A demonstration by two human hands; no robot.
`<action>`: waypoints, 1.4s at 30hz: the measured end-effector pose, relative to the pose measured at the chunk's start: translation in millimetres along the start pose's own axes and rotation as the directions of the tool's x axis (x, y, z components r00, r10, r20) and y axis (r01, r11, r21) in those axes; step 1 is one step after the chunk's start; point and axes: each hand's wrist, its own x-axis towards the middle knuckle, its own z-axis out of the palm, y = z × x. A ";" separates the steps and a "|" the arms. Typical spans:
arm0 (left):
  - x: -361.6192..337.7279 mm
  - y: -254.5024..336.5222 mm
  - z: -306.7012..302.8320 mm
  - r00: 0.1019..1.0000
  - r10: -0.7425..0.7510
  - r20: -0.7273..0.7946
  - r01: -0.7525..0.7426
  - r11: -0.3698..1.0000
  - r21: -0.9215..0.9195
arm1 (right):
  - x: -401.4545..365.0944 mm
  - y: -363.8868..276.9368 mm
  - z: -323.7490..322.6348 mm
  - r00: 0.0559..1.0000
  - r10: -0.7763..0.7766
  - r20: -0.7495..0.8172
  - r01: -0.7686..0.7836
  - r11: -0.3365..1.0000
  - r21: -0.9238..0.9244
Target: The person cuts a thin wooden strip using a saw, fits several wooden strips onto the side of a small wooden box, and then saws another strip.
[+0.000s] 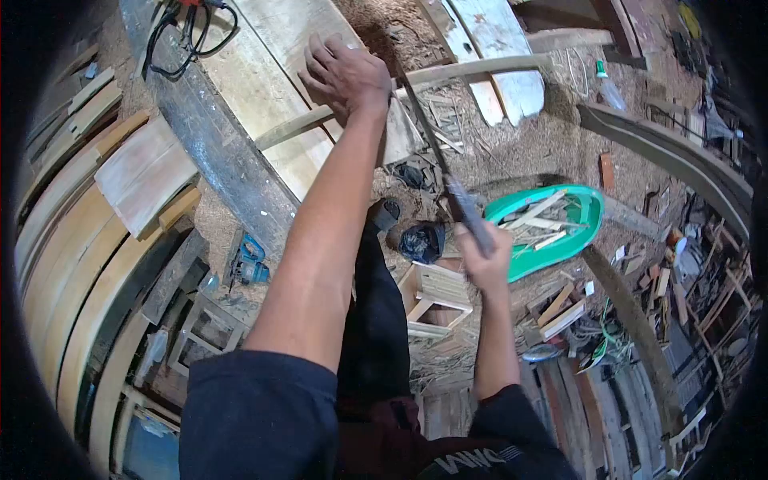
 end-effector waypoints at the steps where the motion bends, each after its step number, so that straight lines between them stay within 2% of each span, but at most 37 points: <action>1: 1.5 2.0 2.0 1.000 -0.003 0.002 0.003 1.000 -0.001 | -6.8 -13.7 12.6 1.000 0.000 0.006 -0.001 0.997 0.075; 3: 0.7 3.3 2.5 1.000 -0.016 0.022 0.016 1.000 -0.018 | -13.4 -20.1 22.5 0.993 0.031 -0.118 -0.017 0.993 0.117; 5: 2.8 3.6 -2.7 0.997 -0.030 0.066 0.034 0.998 -0.047 | -18.0 -37.6 29.2 0.989 -0.001 -0.146 0.007 0.999 0.043; 6: 2.8 4.6 -5.4 0.996 -0.039 0.080 0.044 0.996 -0.074 | -21.0 -48.6 37.1 0.986 0.057 -0.160 -0.037 0.991 0.129; 7: 0.6 4.4 -7.8 0.998 -0.015 0.061 0.019 0.998 -0.059 | -24.1 -59.1 42.7 0.982 0.051 -0.184 -0.047 0.999 0.026; 10: 3.9 2.0 -4.0 1.000 0.030 0.002 -0.030 1.000 -0.006 | -56.3 -94.0 41.5 0.918 -0.123 -0.377 0.162 0.984 0.073; 11: -1.6 -3.9 -5.8 0.991 0.090 0.101 -0.078 0.991 -0.113 | -72.8 -102.8 32.1 0.894 -0.150 -0.422 0.194 0.979 0.062; 12: -6.6 -8.4 -16.4 0.967 0.163 0.195 -0.117 0.967 -0.226 | -79.3 -111.2 26.1 0.881 -0.044 -0.471 0.177 0.955 0.240; 13: -2.8 -1.1 -29.3 0.934 0.259 0.247 -0.155 0.914 -0.374 | -87.3 -117.1 14.2 0.858 -0.071 -0.508 0.157 0.979 0.127; 14: -2.6 -13.2 -31.0 0.842 0.459 0.283 -0.310 0.841 -0.443 | -93.8 -114.2 10.5 0.852 -0.049 -0.522 0.127 0.985 0.114; 15: -3.3 -26.4 -30.7 0.708 0.637 0.305 -0.426 0.730 -0.534 | -99.9 -108.9 8.3 0.845 -0.028 -0.534 0.097 0.990 0.103; 17: -4.4 -40.9 -46.1 0.470 0.845 0.255 -0.622 0.522 -0.584 | -116.4 -96.0 5.9 0.841 -0.042 -0.539 0.101 0.992 0.081; 18: -1.6 -37.1 -56.4 0.507 0.852 0.128 -0.608 0.459 -0.648 | -125.1 -93.0 5.9 0.840 -0.047 -0.540 0.104 0.992 0.076; 19: 4.3 -28.9 -68.1 0.540 0.841 -0.007 -0.601 0.380 -0.703 | -132.0 -93.4 6.2 0.810 -0.116 -0.575 0.157 0.987 0.023; 20: -3.1 -33.0 -90.9 0.558 0.769 0.310 -0.419 0.584 -0.695 | -142.6 -95.5 5.7 0.780 -0.180 -0.599 0.199 0.979 -0.034; 21: 0.5 -25.6 -127.3 0.564 0.765 0.312 -0.401 0.584 -0.706 | -156.8 -102.3 4.0 0.753 -0.236 -0.614 0.232 0.969 -0.088; 22: 5.2 -16.4 -169.2 0.566 0.765 0.308 -0.353 0.562 -0.748 | -171.5 -115.8 -0.7 0.786 -0.210 -0.582 0.214 0.975 -0.061; 23: 11.3 -9.5 -211.4 0.563 0.768 0.304 -0.304 0.535 -0.788 | -177.7 -134.0 -0.7 0.731 -0.301 -0.613 0.328 0.942 -0.070; 25: 23.8 -0.4 -282.7 0.510 0.794 0.330 -0.395 0.557 -0.731 | -195.8 -180.5 -6.7 0.669 -0.376 -0.642 0.369 0.917 -0.153; 27: 28.4 8.6 -353.1 0.475 0.821 0.316 -0.483 0.544 -0.687 | -217.4 -231.6 -17.8 0.537 -0.600 -0.592 0.394 0.800 -0.453; 29: 40.0 14.2 -419.4 0.455 0.854 0.252 -0.588 0.501 -0.635 | -235.2 -267.1 -17.3 0.470 -0.678 -0.566 0.466 0.735 -0.493; 30: 44.0 15.0 -446.8 0.432 0.857 0.282 -0.642 0.512 -0.571 | -241.0 -278.1 -22.0 0.443 -0.782 -0.438 0.451 0.617 -0.645; 31: 50.4 16.0 -473.0 0.439 0.867 0.235 -0.626 0.483 -0.612 | -242.6 -286.7 -27.5 0.418 -0.860 -0.294 0.424 0.471 -0.774; 32: 55.9 15.6 -497.5 0.442 0.877 0.189 -0.610 0.449 -0.653 | -240.5 -294.3 -27.1 0.328 -0.921 -0.210 0.468 0.352 -0.811; 33: 60.0 11.3 -518.5 0.443 0.884 0.150 -0.593 0.414 -0.691 | -249.4 -307.8 -22.9 0.277 -0.945 -0.176 0.455 0.290 -0.842; 35: 79.1 2.2 -555.1 0.401 0.910 0.107 -0.679 0.374 -0.631 | -268.9 -320.2 -18.2 0.386 -0.920 -0.067 0.558 0.290 -0.778; 37: 94.9 -9.8 -598.1 0.400 0.909 0.114 -0.742 0.394 -0.542 | -285.1 -331.6 -5.1 0.398 -0.918 0.000 0.583 0.253 -0.772; 38: 98.2 -17.8 -608.3 0.442 0.896 0.054 -0.742 0.398 -0.539 | -291.5 -335.7 0.4 0.403 -0.914 0.037 0.597 0.232 -0.768; 41: 115.2 -40.0 -646.0 0.445 0.892 0.083 -0.759 0.425 -0.493 | -286.2 -338.7 12.0 0.327 -0.941 0.083 0.596 0.137 -0.792; 42: 122.2 -47.0 -647.3 0.420 0.908 -0.002 -0.806 0.372 -0.460 | -288.4 -343.8 12.5 0.394 -0.913 0.102 0.602 0.173 -0.779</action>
